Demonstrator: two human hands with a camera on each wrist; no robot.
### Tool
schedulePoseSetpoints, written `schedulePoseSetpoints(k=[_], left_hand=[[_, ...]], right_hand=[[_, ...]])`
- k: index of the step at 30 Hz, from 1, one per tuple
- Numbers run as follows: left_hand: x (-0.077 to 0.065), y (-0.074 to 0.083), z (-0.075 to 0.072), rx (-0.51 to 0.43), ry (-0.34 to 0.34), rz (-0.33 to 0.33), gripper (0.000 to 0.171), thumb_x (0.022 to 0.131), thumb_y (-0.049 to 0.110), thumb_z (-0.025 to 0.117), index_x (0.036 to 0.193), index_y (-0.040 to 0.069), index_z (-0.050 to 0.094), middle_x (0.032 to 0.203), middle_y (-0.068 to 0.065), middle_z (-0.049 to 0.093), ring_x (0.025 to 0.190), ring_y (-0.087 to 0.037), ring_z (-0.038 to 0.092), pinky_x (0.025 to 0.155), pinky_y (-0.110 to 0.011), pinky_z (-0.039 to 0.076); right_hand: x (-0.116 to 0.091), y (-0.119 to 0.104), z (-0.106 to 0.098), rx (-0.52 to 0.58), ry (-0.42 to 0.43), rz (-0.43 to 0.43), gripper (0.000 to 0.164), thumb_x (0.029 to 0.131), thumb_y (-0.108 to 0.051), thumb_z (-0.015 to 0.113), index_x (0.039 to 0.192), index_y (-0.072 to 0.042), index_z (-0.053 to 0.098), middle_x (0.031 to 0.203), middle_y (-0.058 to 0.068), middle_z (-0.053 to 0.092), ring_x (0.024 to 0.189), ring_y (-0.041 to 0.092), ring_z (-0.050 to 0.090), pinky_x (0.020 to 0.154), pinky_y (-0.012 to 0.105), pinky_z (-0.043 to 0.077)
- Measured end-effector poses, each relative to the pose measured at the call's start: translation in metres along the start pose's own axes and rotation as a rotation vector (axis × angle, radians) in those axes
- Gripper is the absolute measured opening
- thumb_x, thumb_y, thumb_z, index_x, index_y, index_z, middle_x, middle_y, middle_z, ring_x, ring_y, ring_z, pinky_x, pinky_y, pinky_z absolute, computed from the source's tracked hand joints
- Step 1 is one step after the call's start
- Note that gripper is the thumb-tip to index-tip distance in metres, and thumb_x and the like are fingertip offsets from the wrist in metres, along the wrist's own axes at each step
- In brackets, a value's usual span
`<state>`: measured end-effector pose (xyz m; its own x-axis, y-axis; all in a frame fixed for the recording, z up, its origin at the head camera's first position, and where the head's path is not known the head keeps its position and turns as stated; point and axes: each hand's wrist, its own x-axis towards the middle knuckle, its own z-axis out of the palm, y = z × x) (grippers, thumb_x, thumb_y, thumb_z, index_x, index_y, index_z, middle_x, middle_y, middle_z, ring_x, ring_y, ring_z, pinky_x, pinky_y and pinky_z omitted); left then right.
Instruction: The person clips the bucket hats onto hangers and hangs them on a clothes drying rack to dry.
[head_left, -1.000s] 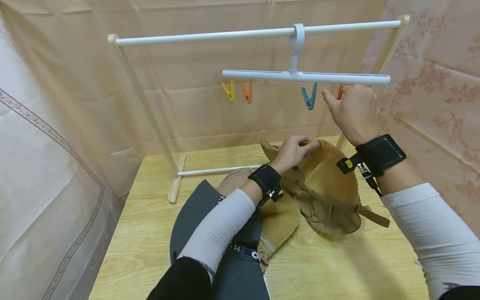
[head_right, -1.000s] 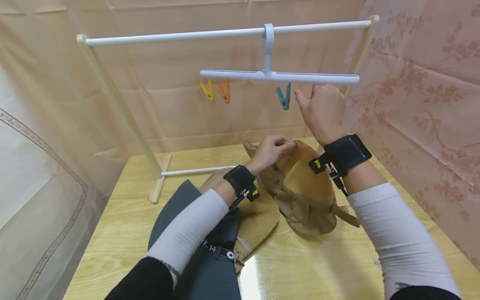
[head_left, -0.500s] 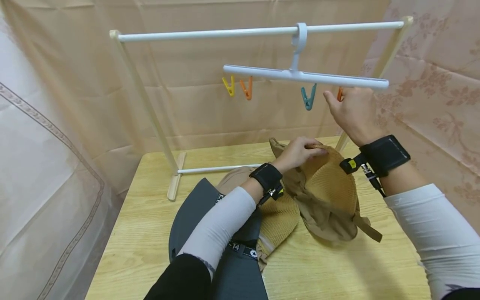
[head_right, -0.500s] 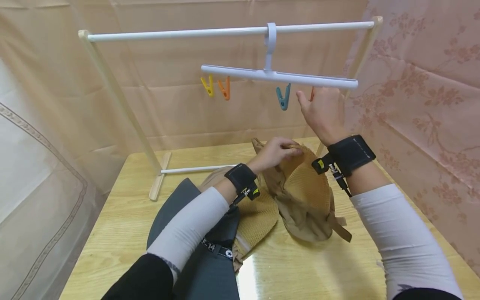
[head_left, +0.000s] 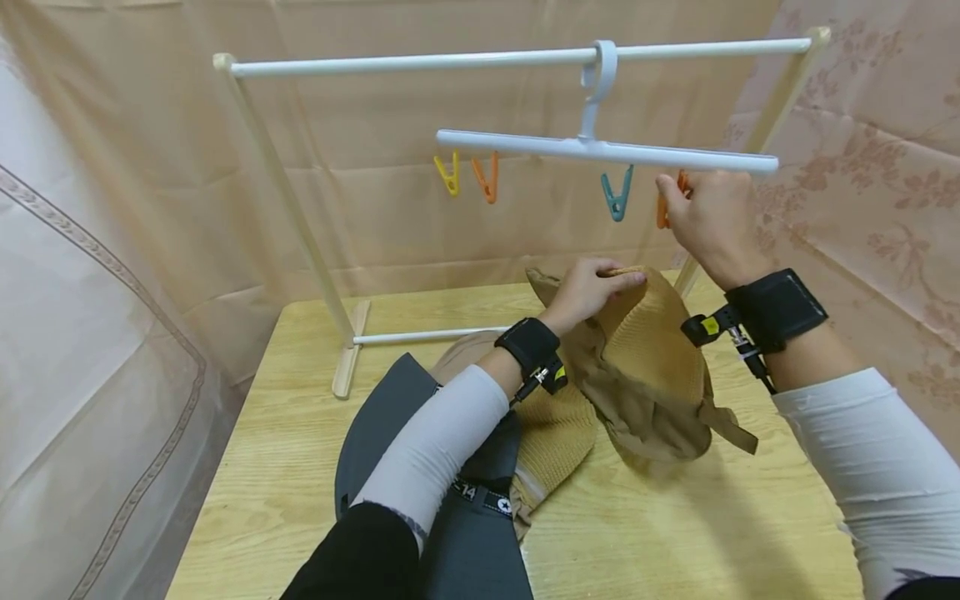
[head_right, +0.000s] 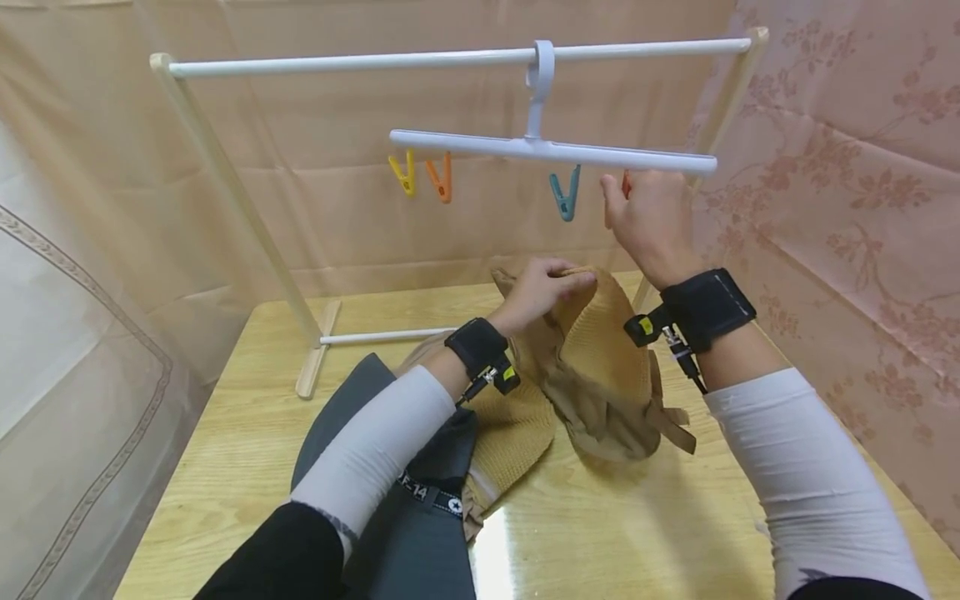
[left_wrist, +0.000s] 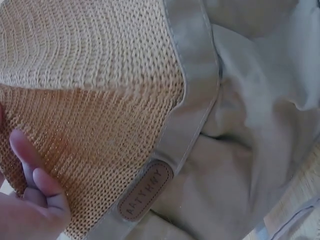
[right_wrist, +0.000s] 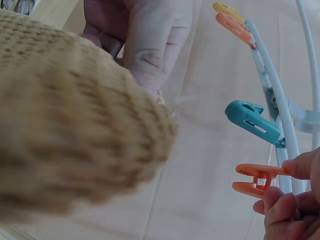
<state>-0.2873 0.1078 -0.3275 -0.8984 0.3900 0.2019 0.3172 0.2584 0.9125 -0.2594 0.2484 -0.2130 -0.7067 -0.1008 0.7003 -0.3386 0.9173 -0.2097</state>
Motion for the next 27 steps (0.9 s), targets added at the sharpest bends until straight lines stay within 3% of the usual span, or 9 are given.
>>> schedulePoseSetpoints(k=[6,14,22,27], left_hand=[[0.004,0.006,-0.002,-0.111,0.102,-0.041,0.027,0.088,0.033,0.073,0.098,0.008,0.077,0.076,0.002,0.066,0.064,-0.006,0.055,0.056,-0.016,0.042],[0.007,0.01,-0.004,-0.163,0.111,-0.074,0.03,0.089,0.033,0.071,0.104,0.007,0.075,0.096,-0.003,0.071,0.067,-0.005,0.058,0.061,-0.015,0.048],[0.01,0.011,-0.004,-0.197,0.169,-0.086,0.029,0.088,0.036,0.072,0.094,0.008,0.073,0.089,0.002,0.067,0.063,-0.008,0.059,0.058,-0.016,0.044],[0.012,0.014,-0.004,-0.221,0.171,-0.089,0.029,0.089,0.036,0.072,0.097,0.008,0.074,0.096,0.002,0.069,0.065,-0.008,0.061,0.062,-0.017,0.048]], right_hand=[[-0.002,0.0,0.001,0.015,-0.019,0.034,0.05,0.101,-0.025,0.053,0.063,0.004,0.069,0.051,0.018,0.058,0.038,0.016,0.035,0.039,0.026,0.021],[-0.005,-0.001,0.006,0.079,-0.024,0.074,0.045,0.101,-0.022,0.053,0.071,0.004,0.074,0.055,0.02,0.061,0.036,0.008,0.033,0.036,0.022,0.02],[-0.004,-0.005,0.007,0.081,-0.025,0.069,0.044,0.1,-0.021,0.055,0.07,0.007,0.073,0.045,0.011,0.05,0.033,0.001,0.026,0.037,0.023,0.019],[-0.003,-0.006,0.005,0.088,-0.041,0.099,0.044,0.1,-0.021,0.055,0.072,0.008,0.073,0.043,0.008,0.048,0.032,0.003,0.027,0.036,0.023,0.018]])
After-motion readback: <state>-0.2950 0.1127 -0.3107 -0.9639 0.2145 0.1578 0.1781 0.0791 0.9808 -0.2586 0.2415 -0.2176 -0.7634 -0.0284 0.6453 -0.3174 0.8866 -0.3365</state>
